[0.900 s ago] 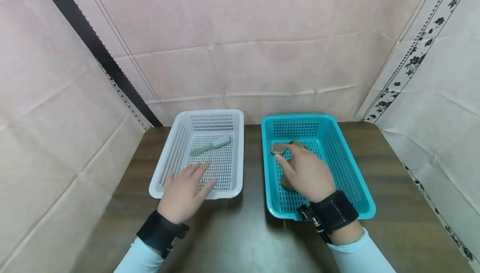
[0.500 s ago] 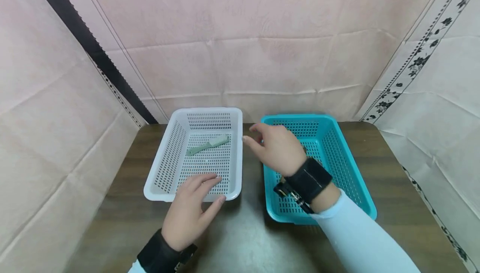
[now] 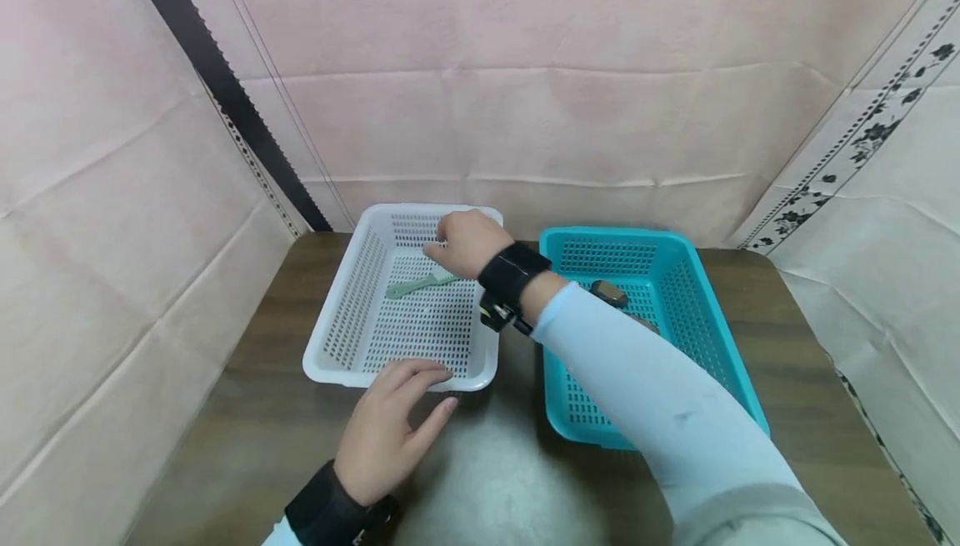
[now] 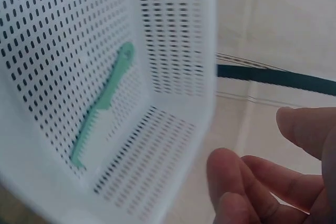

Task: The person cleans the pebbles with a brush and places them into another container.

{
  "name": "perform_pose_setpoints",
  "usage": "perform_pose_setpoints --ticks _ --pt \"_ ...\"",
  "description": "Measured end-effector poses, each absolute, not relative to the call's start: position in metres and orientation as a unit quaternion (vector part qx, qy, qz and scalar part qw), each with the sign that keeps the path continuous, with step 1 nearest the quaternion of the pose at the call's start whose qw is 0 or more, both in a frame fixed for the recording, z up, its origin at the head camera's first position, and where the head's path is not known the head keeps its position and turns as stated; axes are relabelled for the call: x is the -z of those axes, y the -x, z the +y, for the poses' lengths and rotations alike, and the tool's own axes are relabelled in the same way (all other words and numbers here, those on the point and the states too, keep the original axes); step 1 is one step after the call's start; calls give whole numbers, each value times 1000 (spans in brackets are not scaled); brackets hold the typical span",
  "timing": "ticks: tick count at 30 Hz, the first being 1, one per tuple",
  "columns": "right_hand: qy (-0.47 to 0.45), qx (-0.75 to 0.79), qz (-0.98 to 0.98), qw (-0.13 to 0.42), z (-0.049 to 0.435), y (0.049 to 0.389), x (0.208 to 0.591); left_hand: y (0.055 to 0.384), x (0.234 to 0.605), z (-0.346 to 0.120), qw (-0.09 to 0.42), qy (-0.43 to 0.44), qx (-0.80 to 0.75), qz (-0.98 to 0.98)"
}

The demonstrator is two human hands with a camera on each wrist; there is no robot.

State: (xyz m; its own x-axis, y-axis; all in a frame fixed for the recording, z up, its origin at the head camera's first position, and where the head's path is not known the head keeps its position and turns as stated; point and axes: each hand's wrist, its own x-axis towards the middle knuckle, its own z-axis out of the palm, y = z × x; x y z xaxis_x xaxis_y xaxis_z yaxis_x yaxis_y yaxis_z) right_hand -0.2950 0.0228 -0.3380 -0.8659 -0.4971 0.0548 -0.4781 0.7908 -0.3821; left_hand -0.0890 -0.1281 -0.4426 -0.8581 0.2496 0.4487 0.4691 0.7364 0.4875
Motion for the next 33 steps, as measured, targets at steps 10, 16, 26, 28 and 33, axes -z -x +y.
perform_pose_setpoints --ticks 10,16,26,28,33 --pt "323 72 940 79 -51 345 380 86 446 -145 185 179 321 -911" --pt "334 46 934 119 -75 353 400 74 456 -158 228 164 339 -898" --pt "351 -21 927 128 -101 352 434 68 463 -169 261 165 358 -881" --pt "356 -28 925 129 -106 350 438 66 464 -170 264 164 357 -881" --pt "366 -55 920 132 -113 348 444 66 466 -175 273 164 357 -878"
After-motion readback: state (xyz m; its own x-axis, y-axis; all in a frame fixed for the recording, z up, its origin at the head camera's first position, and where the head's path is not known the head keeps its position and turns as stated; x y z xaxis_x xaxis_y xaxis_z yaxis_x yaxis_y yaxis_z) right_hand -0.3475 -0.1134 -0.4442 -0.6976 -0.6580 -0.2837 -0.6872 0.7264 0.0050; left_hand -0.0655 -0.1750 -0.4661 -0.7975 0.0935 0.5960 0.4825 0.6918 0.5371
